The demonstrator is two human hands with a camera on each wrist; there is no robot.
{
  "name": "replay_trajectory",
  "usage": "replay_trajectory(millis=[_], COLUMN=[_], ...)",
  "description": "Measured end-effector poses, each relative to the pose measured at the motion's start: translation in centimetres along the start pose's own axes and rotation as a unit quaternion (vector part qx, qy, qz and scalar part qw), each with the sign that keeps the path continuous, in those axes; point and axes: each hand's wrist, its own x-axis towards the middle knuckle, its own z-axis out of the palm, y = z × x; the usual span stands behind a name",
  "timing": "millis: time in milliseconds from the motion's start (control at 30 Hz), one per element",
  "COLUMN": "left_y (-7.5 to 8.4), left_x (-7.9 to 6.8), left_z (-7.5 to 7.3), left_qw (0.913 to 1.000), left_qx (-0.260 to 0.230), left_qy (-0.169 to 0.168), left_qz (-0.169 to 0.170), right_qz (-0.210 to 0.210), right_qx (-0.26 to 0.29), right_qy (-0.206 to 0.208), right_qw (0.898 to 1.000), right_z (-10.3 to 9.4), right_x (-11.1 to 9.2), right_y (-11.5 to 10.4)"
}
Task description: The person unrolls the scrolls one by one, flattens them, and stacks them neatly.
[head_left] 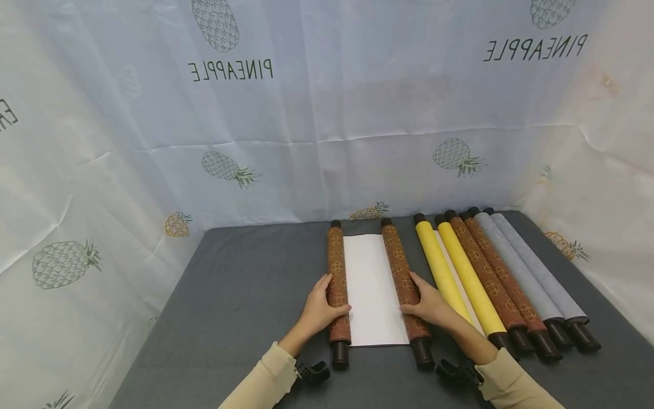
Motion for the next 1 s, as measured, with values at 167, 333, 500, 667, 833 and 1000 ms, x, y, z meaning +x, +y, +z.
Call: replay_trajectory(millis=[167, 333, 500, 667, 833, 1000], left_y=[-0.2, -0.49, -0.72, -0.88, -0.89, -0.9], left_x=[-0.06, -0.01, -0.03, -0.07, -0.06, -0.06], left_z=[-0.19, -0.29, -0.43, -0.66, -0.87, -0.97], left_qw=[0.9998, 0.9997, 0.9996, 0.9995, 0.9993, 0.9993], left_qx=[0.002, -0.003, -0.013, -0.008, -0.007, 0.002], left_qy=[0.017, 0.02, 0.018, 0.02, 0.019, 0.016], left_qz=[0.011, 0.017, 0.016, 0.025, 0.031, 0.035], right_qz=[0.005, 0.007, 0.0, -0.01, -0.017, -0.02], right_qx=[0.001, 0.0, 0.003, 0.001, -0.003, 0.004], right_qy=[0.001, 0.004, 0.004, 0.008, 0.013, 0.01], right_qw=[1.0, 1.0, 1.0, 1.0, 1.0, 1.0], right_z=[-0.1, -0.23, -0.34, -0.41, -0.48, -0.53], right_x=[-0.06, -0.14, -0.2, -0.26, -0.28, -0.32], right_y=[0.01, 0.12, 0.19, 0.29, 0.33, 0.39])
